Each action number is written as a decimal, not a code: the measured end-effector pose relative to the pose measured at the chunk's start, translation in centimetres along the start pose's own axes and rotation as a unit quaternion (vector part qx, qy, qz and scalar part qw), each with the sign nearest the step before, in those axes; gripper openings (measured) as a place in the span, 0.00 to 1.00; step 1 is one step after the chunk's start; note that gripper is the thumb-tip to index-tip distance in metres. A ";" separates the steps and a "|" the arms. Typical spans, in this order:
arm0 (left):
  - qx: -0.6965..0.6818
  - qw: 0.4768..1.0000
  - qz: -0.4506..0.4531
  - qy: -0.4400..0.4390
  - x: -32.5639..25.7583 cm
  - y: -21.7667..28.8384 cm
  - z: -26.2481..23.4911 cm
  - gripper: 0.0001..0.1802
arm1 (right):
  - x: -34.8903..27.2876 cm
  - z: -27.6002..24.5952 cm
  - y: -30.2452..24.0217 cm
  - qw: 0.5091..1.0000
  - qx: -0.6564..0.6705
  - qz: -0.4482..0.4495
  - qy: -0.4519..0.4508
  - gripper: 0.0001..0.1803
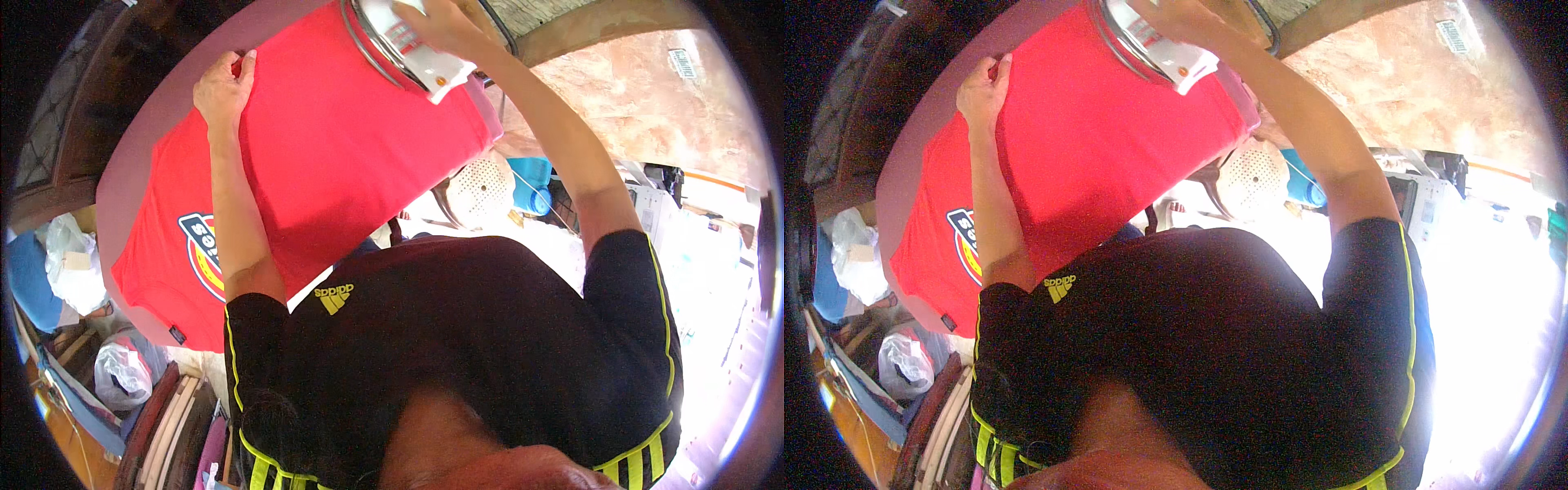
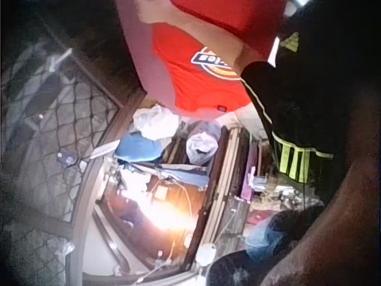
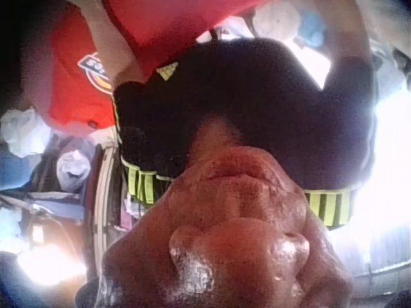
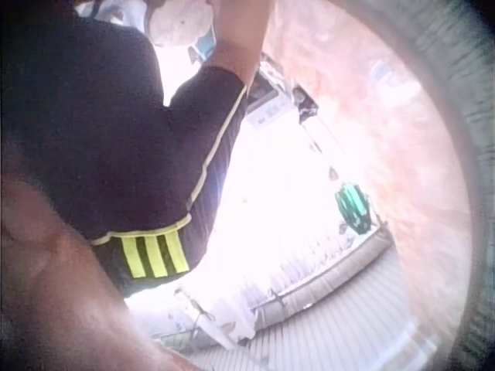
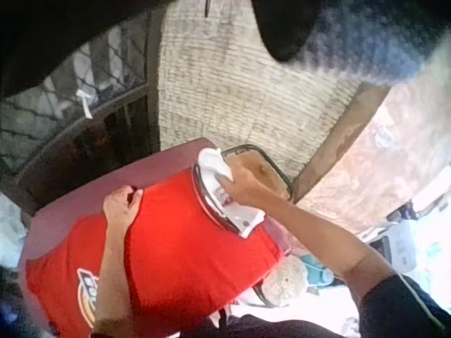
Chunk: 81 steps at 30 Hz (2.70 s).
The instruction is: The person irons a red Dickies t-shirt on a pink ironing board. They smooth the fabric, use a white steam iron to press the front and back, and flip the shirt to treat different sections. The person folds the shirt at the end of the process.
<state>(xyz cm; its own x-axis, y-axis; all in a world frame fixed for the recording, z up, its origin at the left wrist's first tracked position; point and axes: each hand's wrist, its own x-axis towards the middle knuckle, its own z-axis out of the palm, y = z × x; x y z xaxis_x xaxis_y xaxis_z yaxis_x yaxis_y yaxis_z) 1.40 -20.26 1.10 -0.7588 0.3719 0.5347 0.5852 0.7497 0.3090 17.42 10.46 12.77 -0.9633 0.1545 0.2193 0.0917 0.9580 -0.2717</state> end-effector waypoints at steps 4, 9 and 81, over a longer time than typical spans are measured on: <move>-0.004 1.000 0.017 0.022 0.3 1.1 0.9 0.21 | -4.3 2.8 6.8 0.996 0.004 -0.010 0.089 0.27; 0.009 1.000 -0.005 0.004 -0.1 0.6 0.2 0.21 | 0.7 2.2 7.8 0.986 0.128 0.058 0.094 0.27; 0.332 0.888 -0.313 0.058 -16.1 -20.8 -20.2 0.30 | 11.1 7.6 -20.4 0.908 0.200 -0.328 -0.166 0.21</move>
<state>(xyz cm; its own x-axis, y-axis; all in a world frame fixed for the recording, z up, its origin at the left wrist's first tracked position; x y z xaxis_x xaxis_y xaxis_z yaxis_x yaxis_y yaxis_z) 7.22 -52.90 1.97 -0.8192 -0.2621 0.5101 -0.2687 0.9612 0.0623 2.98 -9.18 13.66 -0.8071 -0.5621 0.1806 -0.5640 0.6436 -0.5173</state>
